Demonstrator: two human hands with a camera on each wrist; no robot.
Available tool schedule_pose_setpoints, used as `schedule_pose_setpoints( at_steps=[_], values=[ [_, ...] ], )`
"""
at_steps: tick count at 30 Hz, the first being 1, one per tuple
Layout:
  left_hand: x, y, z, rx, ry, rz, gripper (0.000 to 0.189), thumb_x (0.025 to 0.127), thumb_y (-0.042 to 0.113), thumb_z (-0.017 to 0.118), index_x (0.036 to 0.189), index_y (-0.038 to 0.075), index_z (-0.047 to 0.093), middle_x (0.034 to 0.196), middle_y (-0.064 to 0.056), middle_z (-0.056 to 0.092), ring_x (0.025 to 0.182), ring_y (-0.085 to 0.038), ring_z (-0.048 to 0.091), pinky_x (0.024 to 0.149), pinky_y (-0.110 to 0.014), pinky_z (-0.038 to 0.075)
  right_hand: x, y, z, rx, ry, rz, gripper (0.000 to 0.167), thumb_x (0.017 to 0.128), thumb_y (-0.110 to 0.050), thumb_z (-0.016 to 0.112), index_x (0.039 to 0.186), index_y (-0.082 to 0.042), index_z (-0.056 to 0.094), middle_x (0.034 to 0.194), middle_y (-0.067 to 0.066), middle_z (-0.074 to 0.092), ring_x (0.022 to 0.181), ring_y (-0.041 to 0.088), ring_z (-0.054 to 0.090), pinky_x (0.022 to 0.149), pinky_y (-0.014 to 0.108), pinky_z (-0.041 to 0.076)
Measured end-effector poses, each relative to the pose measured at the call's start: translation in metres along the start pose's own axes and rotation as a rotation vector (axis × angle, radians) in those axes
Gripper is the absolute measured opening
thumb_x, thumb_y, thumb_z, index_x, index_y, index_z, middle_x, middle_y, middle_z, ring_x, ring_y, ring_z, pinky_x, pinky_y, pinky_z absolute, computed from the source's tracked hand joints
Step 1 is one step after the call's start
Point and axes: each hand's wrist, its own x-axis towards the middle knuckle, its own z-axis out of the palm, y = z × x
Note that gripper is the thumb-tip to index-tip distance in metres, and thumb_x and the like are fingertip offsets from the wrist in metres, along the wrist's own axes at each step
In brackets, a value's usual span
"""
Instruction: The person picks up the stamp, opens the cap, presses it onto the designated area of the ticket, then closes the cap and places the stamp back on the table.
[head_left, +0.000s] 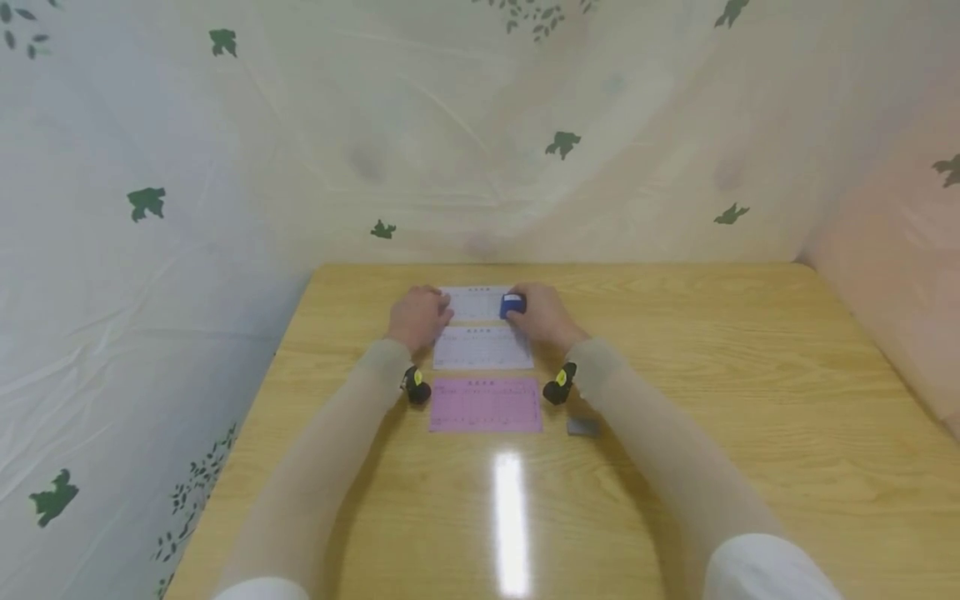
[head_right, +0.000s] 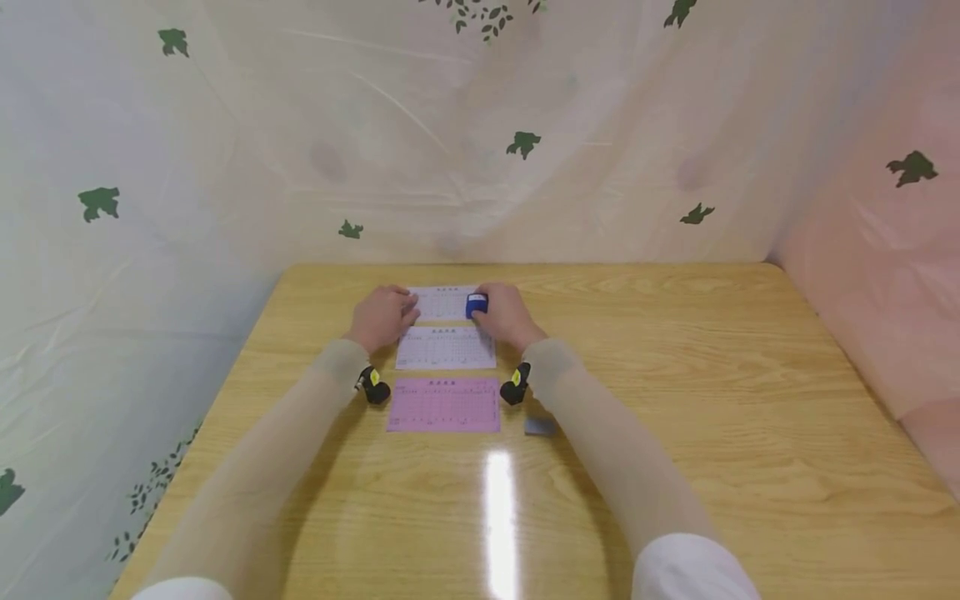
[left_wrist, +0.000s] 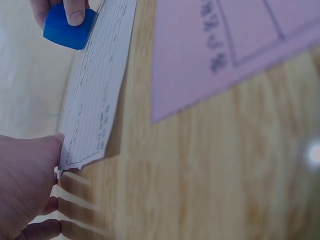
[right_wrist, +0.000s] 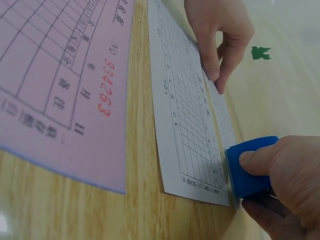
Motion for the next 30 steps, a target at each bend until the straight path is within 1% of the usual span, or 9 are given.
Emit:
schedule_pose_setpoints(
  at_steps=[5,13,21,30],
  values=[
    [-0.0006,0.0004,0.0000,-0.001,-0.007,-0.004,0.046,0.108,0.038,0.060,0.148,0.015,0.062,0.157,-0.014,0.058,0.144,-0.038,0.055,0.119,-0.057,0.049,0.0005,0.0015,0.0017,-0.007,0.004,-0.001,0.038,0.099,-0.011,0.072,0.134,0.003,0.065,0.132,0.024,0.071,0.126,0.040,0.068,0.109,0.049,0.059],
    [-0.0039,0.0025,-0.0020,-0.007,0.004,-0.006,0.045,0.109,0.038,0.059,0.148,0.015,0.062,0.158,-0.014,0.057,0.145,-0.038,0.055,0.119,-0.057,0.049,-0.0020,0.0011,0.0039,-0.017,0.014,-0.002,0.042,0.101,-0.012,0.071,0.139,0.003,0.062,0.137,0.025,0.068,0.130,0.041,0.066,0.114,0.050,0.056],
    [-0.0056,0.0043,-0.0062,-0.015,-0.011,-0.013,0.046,0.109,0.038,0.059,0.149,0.015,0.061,0.159,-0.014,0.056,0.147,-0.038,0.053,0.119,-0.058,0.050,-0.0038,-0.0020,0.0035,-0.024,0.017,0.011,0.043,0.102,-0.013,0.070,0.141,0.002,0.060,0.140,0.025,0.067,0.132,0.041,0.064,0.115,0.051,0.055],
    [-0.0039,0.0036,-0.0044,-0.012,-0.009,-0.019,0.046,0.109,0.038,0.058,0.148,0.015,0.062,0.158,-0.013,0.057,0.146,-0.038,0.053,0.118,-0.058,0.049,-0.0044,-0.0012,0.0024,-0.012,0.025,-0.008,0.040,0.101,-0.012,0.070,0.138,0.002,0.062,0.137,0.024,0.068,0.132,0.041,0.065,0.115,0.051,0.054]
  ],
)
